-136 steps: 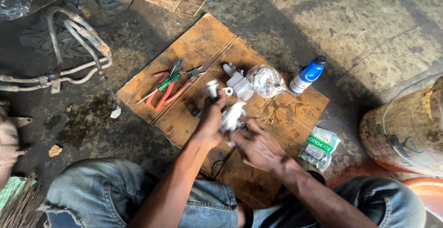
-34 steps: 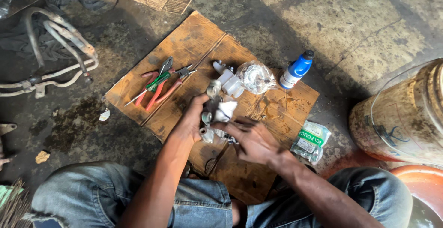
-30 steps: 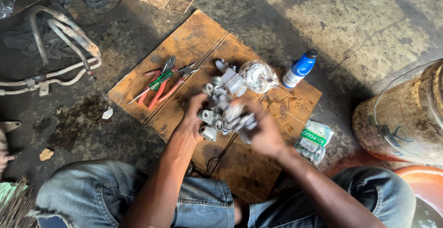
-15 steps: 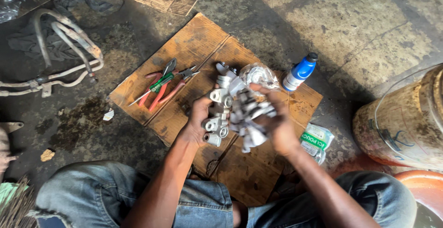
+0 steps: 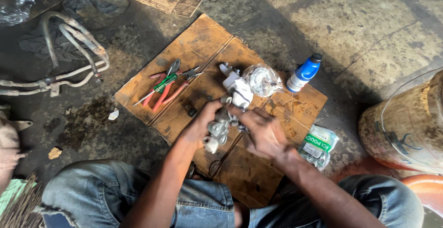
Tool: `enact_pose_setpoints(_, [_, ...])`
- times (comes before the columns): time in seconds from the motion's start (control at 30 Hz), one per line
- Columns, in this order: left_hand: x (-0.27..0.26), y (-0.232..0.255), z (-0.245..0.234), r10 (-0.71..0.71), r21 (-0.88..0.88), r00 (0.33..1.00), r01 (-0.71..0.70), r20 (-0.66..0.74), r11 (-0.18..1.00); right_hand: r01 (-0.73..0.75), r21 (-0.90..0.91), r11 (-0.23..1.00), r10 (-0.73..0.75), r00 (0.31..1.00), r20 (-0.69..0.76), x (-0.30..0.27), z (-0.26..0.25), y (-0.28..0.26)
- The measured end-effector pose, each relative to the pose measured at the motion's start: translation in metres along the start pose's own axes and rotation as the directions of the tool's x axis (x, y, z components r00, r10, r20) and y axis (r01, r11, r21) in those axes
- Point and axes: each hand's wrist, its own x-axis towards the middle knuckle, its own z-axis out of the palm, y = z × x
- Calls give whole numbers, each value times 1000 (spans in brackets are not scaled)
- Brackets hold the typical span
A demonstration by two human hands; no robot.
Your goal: The person sits on the floor and cleans a cylindrical metal mechanical part using a white cloth. They wipe the exterior and interior surfaces of the part, occasionally using a green-handled screwdriver to assist in cleaning specific areas. The person also handles a pair of pliers and a bottle of blue liquid during the process.
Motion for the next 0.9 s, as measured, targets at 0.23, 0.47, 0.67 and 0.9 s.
enact_pose_setpoints(0.23, [25,-29,-9,679,559,730,-530,-82,638,-294,722,-626,563,471,679,5,0,-4])
enact_pose_setpoints(0.47, [3,6,-13,289,-252,940,-329,-182,910,-411,794,-448,490,630,603,12,-19,2])
enact_pose_setpoints(0.67, [-13,15,-25,347,-225,920,-382,-181,896,-502,763,-407,429,632,645,17,-4,5])
enact_pose_setpoints(0.9, [-14,11,-15,190,-489,973,-229,-128,842,-403,884,-237,449,761,468,-2,-17,13])
